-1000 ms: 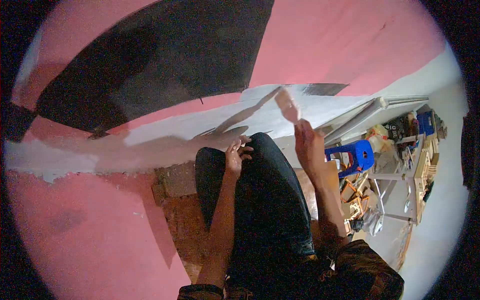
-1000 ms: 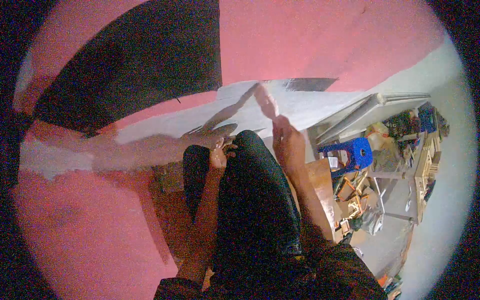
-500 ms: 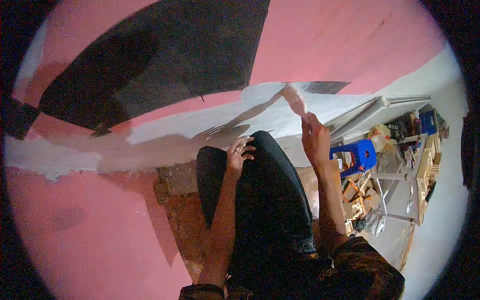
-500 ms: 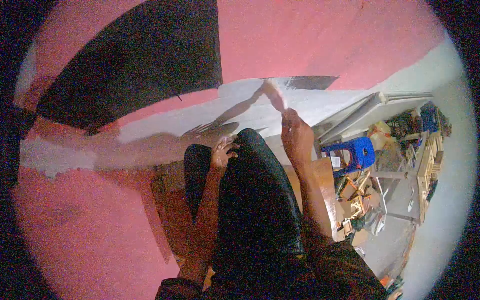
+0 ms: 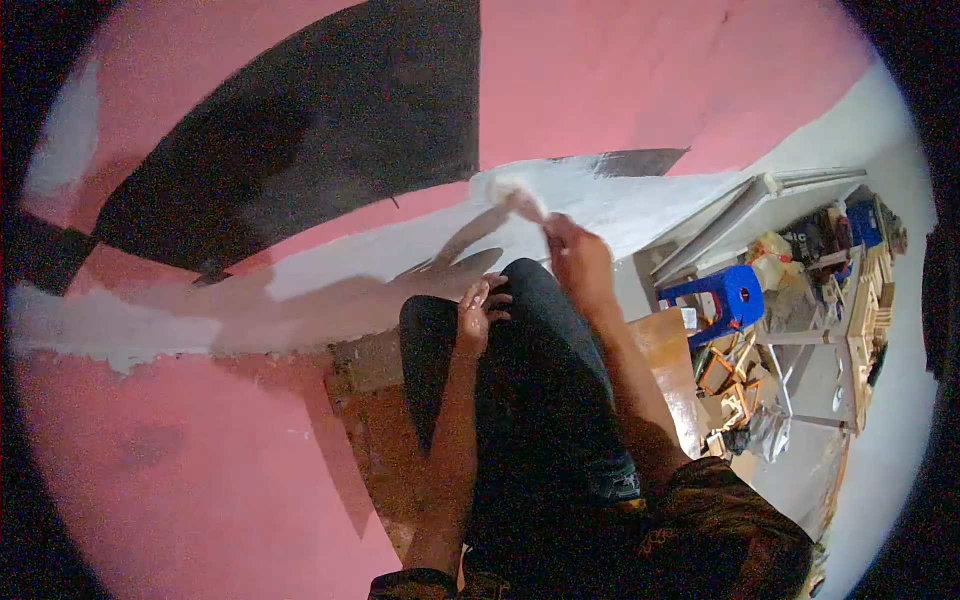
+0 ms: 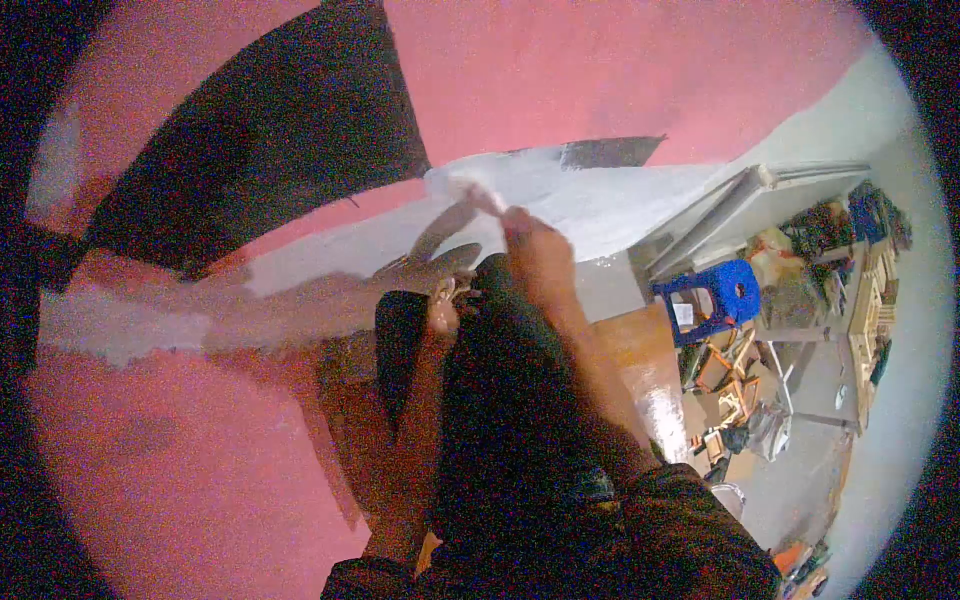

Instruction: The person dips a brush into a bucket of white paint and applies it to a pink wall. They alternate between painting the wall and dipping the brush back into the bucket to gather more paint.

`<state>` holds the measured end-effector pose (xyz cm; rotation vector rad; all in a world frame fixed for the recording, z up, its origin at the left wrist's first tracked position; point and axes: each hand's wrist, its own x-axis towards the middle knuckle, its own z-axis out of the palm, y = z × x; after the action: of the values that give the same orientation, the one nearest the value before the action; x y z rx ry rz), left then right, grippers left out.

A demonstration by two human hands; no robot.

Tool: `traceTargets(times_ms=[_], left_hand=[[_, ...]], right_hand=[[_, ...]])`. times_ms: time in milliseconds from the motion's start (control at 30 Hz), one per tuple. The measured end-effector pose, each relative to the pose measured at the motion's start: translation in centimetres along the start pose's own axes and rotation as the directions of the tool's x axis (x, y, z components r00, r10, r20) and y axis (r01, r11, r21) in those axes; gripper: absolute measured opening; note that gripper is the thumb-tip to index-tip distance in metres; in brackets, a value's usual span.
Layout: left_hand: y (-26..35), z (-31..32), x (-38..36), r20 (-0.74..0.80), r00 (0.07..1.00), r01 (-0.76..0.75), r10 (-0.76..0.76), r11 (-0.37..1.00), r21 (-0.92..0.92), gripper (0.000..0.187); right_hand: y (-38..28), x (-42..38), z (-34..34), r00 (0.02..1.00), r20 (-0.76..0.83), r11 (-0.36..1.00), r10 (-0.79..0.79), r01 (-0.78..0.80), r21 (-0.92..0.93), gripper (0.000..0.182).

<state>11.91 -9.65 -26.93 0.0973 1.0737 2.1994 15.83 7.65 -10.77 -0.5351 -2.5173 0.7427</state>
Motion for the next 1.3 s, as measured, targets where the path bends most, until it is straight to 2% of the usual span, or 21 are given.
traceTargets(times_ms=[33,67,167,233,333,367,400,467,567,600,667,767,833,933,967,1067,1133,1167,1200,1233,1300], left_hand=[[0.2,0.1,-0.2,-0.005,1.000,0.000,0.000,0.999,-0.033,0.035],[0.4,0.2,-0.5,-0.011,1.000,0.001,-0.002,0.998,-0.070,0.035],[-1.0,-1.0,0.4,0.028,1.000,-0.009,0.011,0.996,-0.084,0.035],[-0.8,-0.6,0.5,-0.002,1.000,0.012,-0.012,0.999,-0.032,0.034],[-0.9,-0.3,0.8,-0.033,0.999,0.041,-0.041,0.999,-0.015,0.033],[-1.0,-0.4,0.7,-0.044,0.998,0.050,-0.051,0.999,-0.019,0.032],[-1.0,-0.3,0.5,-0.005,1.000,0.020,-0.020,1.000,-0.019,0.033],[-0.8,-0.4,0.2,0.069,0.997,-0.040,0.042,0.999,-0.024,0.033],[-0.9,-0.7,0.3,-0.016,0.999,0.029,-0.029,0.999,0.019,0.038],[-0.9,-1.0,0.3,0.005,1.000,0.016,-0.016,1.000,-0.001,0.038],[-0.8,-1.4,0.2,0.047,0.999,-0.014,0.016,0.999,-0.048,0.040],[-0.8,-1.1,0.2,0.085,0.990,-0.109,0.116,0.990,-0.086,0.040],[-0.5,-0.7,0.3,0.045,0.998,-0.037,0.039,0.999,-0.040,0.041],[-0.5,0.1,0.4,0.044,0.999,0.001,-0.001,1.000,0.000,0.042],[-0.6,0.3,0.5,0.054,0.999,0.000,0.000,1.000,0.010,0.042],[-1.1,0.4,0.6,0.096,0.995,-0.038,0.035,0.999,0.030,0.040],[-1.5,-0.2,0.8,0.094,0.995,0.026,-0.024,0.999,-0.018,0.040],[-1.7,-0.6,0.9,0.093,0.994,0.059,-0.055,0.997,-0.041,0.040],[-1.8,-0.8,0.9,0.088,0.993,0.078,-0.073,0.996,-0.047,0.040],[-2.1,-1.2,0.9,0.080,0.994,0.073,-0.069,0.996,-0.048,0.040],[-2.7,-2.2,0.8,0.065,0.997,0.037,-0.035,0.999,-0.027,0.041]], right_hand=[[-0.1,0.1,-1.3,0.998,-0.052,0.999,-0.041,0.039,-0.026,0.013],[1.8,-0.1,-1.1,0.998,-0.001,0.994,0.067,-0.067,-0.088,0.014],[1.9,-0.8,-2.9,0.991,-0.026,0.980,0.133,-0.136,-0.143,0.015],[1.9,-1.5,-3.6,0.985,-0.036,0.970,0.168,-0.172,-0.170,0.015],[0.3,-2.1,-3.9,0.999,-0.003,0.991,0.040,-0.040,-0.131,0.018],[-0.4,-2.2,-3.2,0.998,0.019,0.997,0.062,-0.061,-0.052,0.017],[-1.2,-2.4,-2.9,0.998,-0.018,0.998,-0.063,0.063,0.027,0.016],[-2.5,-2.2,-2.1,0.999,0.042,1.000,-0.027,0.027,0.014,0.016],[-0.7,-1.2,-1.9,0.999,-0.018,0.999,-0.031,0.031,0.032,0.017],[1.1,-0.3,-2.4,0.996,-0.081,0.996,-0.046,0.052,0.071,0.019],[3.4,0.7,-4.3,0.994,-0.098,0.997,0.051,-0.056,-0.049,0.020],[7.1,0.6,-6.1,0.982,-0.163,0.975,0.099,-0.129,-0.180,0.020],[8.7,0.0,-7.0,0.963,-0.256,0.966,0.085,-0.143,-0.217,0.023],[9.1,-1.2,-8.1,0.955,-0.257,0.946,0.147,-0.212,-0.247,0.024],[11.6,-1.5,-6.7,0.974,-0.212,0.906,0.080,-0.160,-0.393,0.024],[7.0,-1.3,-4.1,0.962,-0.163,0.957,0.218,-0.243,-0.160,0.021],[1.8,-1.2,-1.1,0.965,-0.034,0.963,0.261,-0.263,-0.062,0.017],[-0.7,-1.6,0.9,0.978,-0.075,0.979,0.197,-0.200,-0.047,0.025],[-3.2,-2.4,2.1,0.994,-0.101,0.999,0.035,-0.037,-0.012,0.019],[-5.4,-3.2,3.2,0.990,0.071,0.992,0.124,-0.124,0.001,0.014],[-9.5,-4.5,5.2,0.969,0.244,0.999,0.035,-0.036,0.000,0.031]])
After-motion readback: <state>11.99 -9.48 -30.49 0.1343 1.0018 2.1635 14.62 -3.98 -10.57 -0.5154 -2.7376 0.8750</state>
